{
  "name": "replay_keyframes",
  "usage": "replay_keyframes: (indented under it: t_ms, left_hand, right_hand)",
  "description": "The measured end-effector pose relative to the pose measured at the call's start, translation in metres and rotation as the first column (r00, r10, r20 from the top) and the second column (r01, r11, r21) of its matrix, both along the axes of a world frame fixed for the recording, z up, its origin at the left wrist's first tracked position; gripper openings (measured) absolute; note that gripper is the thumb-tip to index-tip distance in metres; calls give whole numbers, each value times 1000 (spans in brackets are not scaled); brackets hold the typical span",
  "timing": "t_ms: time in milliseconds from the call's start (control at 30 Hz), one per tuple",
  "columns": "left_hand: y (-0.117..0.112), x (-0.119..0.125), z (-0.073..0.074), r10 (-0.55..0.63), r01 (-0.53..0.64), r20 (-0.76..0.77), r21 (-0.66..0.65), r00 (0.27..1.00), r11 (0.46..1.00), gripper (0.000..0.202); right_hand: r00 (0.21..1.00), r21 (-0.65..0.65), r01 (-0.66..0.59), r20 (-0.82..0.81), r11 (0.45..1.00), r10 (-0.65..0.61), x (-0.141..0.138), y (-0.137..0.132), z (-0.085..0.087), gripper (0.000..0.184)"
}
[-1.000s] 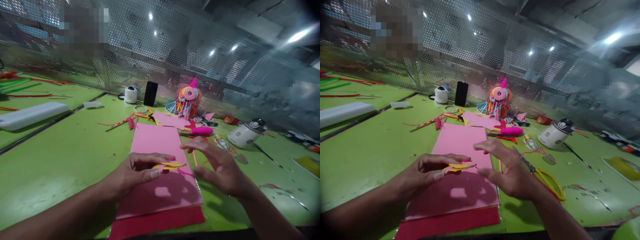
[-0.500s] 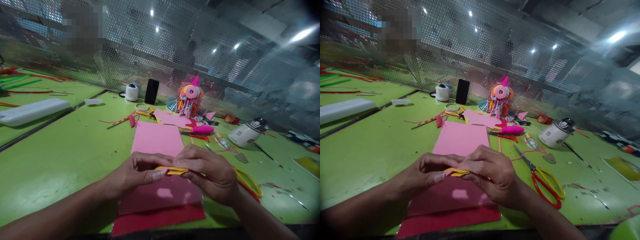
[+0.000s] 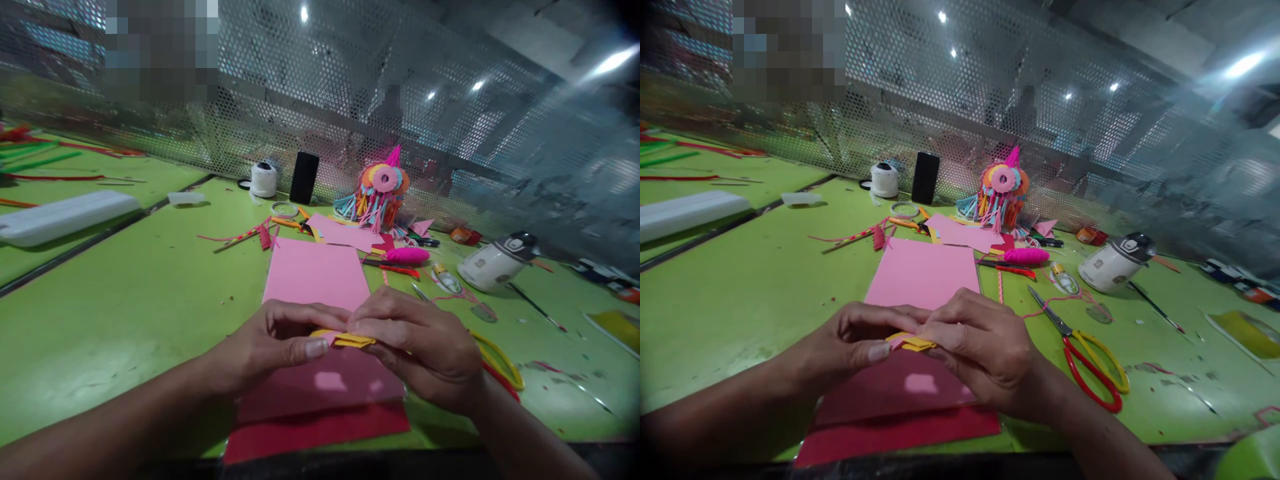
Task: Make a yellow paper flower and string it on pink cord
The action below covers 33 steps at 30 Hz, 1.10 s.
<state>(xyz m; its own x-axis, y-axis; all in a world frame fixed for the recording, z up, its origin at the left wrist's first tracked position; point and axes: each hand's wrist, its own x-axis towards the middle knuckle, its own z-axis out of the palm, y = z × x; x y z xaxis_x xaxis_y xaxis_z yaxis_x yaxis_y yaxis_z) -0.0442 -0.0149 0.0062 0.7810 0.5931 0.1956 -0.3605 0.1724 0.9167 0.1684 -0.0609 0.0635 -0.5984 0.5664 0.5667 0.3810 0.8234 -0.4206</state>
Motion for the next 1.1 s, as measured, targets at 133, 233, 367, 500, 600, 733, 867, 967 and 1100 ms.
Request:
replay_keyframes:
  t_ms: [133, 233, 367, 500, 600, 733, 867, 967, 1100]
  left_hand:
    - [-1, -1, -1, 11, -11, -4, -9, 1000, 1000, 26]
    - [-2, 0, 0, 18, -18, -4, -14, 1000, 1000, 25]
    - [-4, 1, -1, 38, -37, 15, -31, 999, 999, 24]
    - [-4, 1, -2, 38, -38, 16, -30, 999, 999, 23]
    - [-4, 1, -2, 39, -39, 9, -18, 999, 999, 24]
    - [-4, 0, 2, 48, -48, 8, -1, 999, 999, 25]
    - [-4, -1, 5, 57, -57, 7, 8, 998, 998, 26]
    - [-4, 0, 5, 57, -57, 4, 17, 998, 998, 26]
    - [-5, 1, 6, 71, -71, -6, 5, 997, 997, 26]
  right_hand:
    - [999, 21, 17, 36, 1000, -17, -1, -1, 0, 27]
    - [999, 61, 23, 43, 998, -26, -1, -2, 1, 27]
    - [998, 120, 35, 54, 992, -41, -2, -4, -1, 28]
    - [997, 172, 39, 60, 984, -50, -3, -6, -3, 30]
    - [998, 183, 34, 47, 983, -43, -3, -6, -3, 30]
    - [1000, 172, 7, 22, 985, -11, -4, -4, -3, 31]
    - [1000, 169, -20, 23, 985, 17, -3, -4, -4, 35]
    - [999, 166, -27, 28, 986, 23, -3, -5, -6, 40]
    - [999, 145, -11, 38, 989, 6, -2, -5, -6, 43]
